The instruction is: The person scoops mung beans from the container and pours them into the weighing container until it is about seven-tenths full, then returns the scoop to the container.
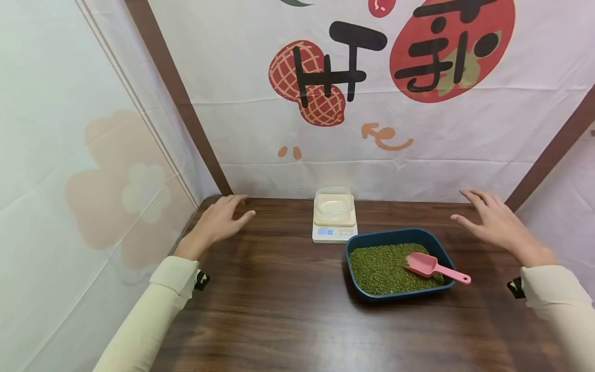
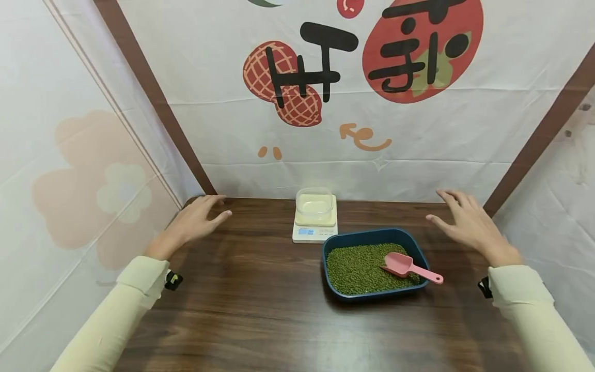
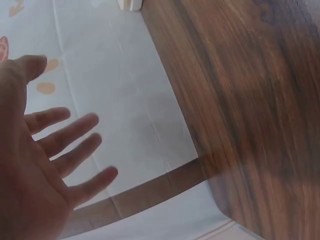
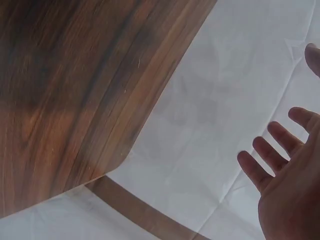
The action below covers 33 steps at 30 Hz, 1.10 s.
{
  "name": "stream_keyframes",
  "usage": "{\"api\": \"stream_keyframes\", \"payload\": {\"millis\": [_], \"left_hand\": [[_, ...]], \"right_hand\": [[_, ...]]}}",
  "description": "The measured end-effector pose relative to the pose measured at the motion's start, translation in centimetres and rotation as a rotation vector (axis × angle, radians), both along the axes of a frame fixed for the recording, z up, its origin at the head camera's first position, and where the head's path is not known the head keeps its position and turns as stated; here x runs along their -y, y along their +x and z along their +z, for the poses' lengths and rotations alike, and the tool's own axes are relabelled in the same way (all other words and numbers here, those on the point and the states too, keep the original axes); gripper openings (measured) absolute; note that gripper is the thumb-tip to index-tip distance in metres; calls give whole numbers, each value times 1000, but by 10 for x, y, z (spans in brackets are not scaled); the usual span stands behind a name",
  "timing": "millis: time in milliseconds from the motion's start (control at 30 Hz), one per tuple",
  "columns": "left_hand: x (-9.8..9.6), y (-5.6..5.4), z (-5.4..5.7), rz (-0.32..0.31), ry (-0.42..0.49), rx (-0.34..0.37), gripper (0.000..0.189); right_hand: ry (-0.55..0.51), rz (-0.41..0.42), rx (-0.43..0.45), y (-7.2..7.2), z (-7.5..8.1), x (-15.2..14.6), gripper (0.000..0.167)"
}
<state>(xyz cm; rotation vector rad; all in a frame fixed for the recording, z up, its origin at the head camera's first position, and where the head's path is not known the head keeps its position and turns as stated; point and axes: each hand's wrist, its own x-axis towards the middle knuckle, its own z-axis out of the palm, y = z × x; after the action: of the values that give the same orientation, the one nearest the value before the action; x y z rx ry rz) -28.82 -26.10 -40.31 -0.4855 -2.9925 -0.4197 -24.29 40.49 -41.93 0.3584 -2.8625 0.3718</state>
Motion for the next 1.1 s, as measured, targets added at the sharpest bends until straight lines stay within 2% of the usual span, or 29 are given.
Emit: {"api": "stream_keyframes", "payload": {"millis": [267,367,567,767,967,1100], "left_hand": [[-2,5,-7,-9,72,2,37],[-5,8,-11,-14,109,-6,31],[-20,14,-18,-23,150,-24,28],[-36,24,-21,-36,206,-9,30],[-51,30,-24,-38,247,-10,26],[-60,31,-29,-31,264,-7,25]], "right_hand": [[-15,5,93,6,-3,14,77],[-7,12,113,8,-1,18,74],[-15,31,127,18,0,23,71],[-45,22,136,28,-10,26,67],[-80,23,137,31,-14,30,62],[-87,18,116,31,-15,33,57]]}}
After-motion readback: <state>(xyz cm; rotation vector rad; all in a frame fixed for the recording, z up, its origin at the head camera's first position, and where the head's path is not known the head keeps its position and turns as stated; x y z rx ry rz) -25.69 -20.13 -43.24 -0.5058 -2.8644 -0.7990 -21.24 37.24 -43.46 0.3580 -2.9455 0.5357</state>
